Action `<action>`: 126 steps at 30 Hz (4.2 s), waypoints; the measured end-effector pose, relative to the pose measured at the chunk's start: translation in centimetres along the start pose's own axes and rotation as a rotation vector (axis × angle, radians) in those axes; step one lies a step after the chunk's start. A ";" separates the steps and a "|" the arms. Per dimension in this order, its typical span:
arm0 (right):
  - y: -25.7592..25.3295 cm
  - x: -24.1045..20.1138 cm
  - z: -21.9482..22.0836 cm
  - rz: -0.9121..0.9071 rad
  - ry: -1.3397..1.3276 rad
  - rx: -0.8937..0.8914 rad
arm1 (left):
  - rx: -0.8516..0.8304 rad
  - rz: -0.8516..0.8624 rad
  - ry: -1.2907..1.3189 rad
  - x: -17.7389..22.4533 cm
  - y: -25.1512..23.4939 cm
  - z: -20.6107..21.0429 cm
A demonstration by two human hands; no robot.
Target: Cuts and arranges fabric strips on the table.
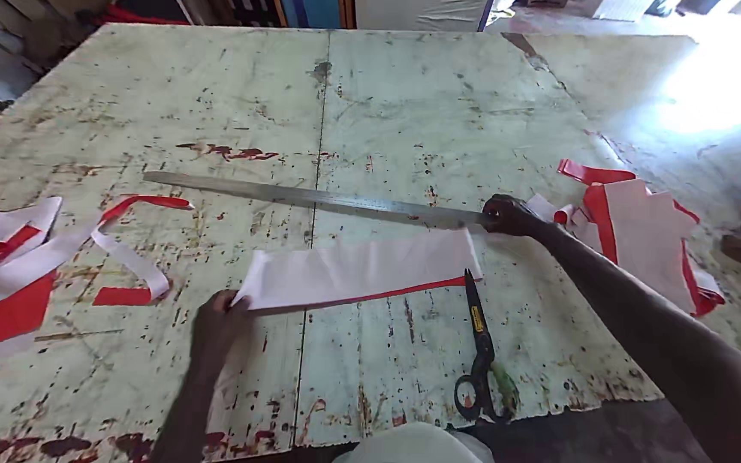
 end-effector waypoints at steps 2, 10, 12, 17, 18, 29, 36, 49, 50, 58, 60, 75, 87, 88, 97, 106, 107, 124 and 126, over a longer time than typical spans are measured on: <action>-1.0 1.0 0.5 0.027 0.032 -0.011 | 0.042 -0.026 -0.018 -4.0 0.0 -3.1; 1.9 -15.2 4.9 0.154 -0.126 0.135 | 0.345 0.015 -0.251 -9.3 1.2 -9.0; 4.2 -21.3 7.0 0.216 -0.236 0.003 | 0.294 0.210 -0.227 -6.6 2.2 -6.9; 5.8 -24.3 11.6 0.579 -0.353 0.037 | -0.061 0.590 -0.131 4.5 8.4 5.1; 5.8 -24.1 12.2 0.634 -0.423 0.051 | -0.116 0.671 -0.114 6.2 9.6 7.8; 15.7 -26.4 10.9 0.880 -0.781 -0.110 | -0.400 1.228 0.095 8.6 14.8 13.8; 18.4 -26.6 9.5 0.694 -0.417 0.154 | -0.288 0.661 0.539 9.0 15.3 10.4; 15.2 -27.9 11.2 0.785 -1.048 0.008 | -0.225 1.061 0.264 7.2 19.2 13.0; 15.4 -27.9 11.4 0.781 -1.011 0.032 | -0.224 1.075 0.242 7.3 19.4 13.2; 16.4 -27.5 11.3 0.751 -0.872 0.105 | -0.197 1.132 0.197 7.5 19.7 13.1; 16.4 -27.4 11.1 0.745 -0.816 0.111 | -0.201 1.115 0.175 7.0 19.2 12.8; 15.7 -26.7 9.4 0.525 -0.252 0.110 | -0.232 1.034 0.064 4.6 18.4 12.5; 17.1 -24.7 11.7 0.797 -0.554 -0.082 | -0.154 1.037 0.120 4.1 18.5 12.6; 17.1 -24.8 11.7 0.792 -0.524 -0.071 | -0.163 1.041 0.120 4.0 18.5 12.6; 16.5 -25.7 11.5 0.753 -0.345 -0.051 | -0.179 1.067 0.078 4.2 18.4 12.4; 18.0 -27.0 11.3 0.656 -0.259 0.131 | -0.080 0.950 0.017 3.8 15.5 10.0; 18.3 -27.1 11.4 0.579 -0.251 0.209 | -0.017 0.890 -0.028 3.4 14.2 9.5; 13.6 -34.1 19.9 -0.047 0.114 0.149 | 0.142 0.469 -0.515 -2.0 3.6 4.1; 13.5 -34.1 19.1 -0.018 0.081 0.079 | 0.155 0.483 -0.492 -3.3 1.8 2.2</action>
Point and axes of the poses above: each hand's wrist, its own y-axis away from the middle knuckle, its own z-axis out of the palm, x = y × z, the point moved 1 cm from there along -y, towards the middle knuckle, and after that the axes turned 11 degrees about x, right-handed, at the moved point
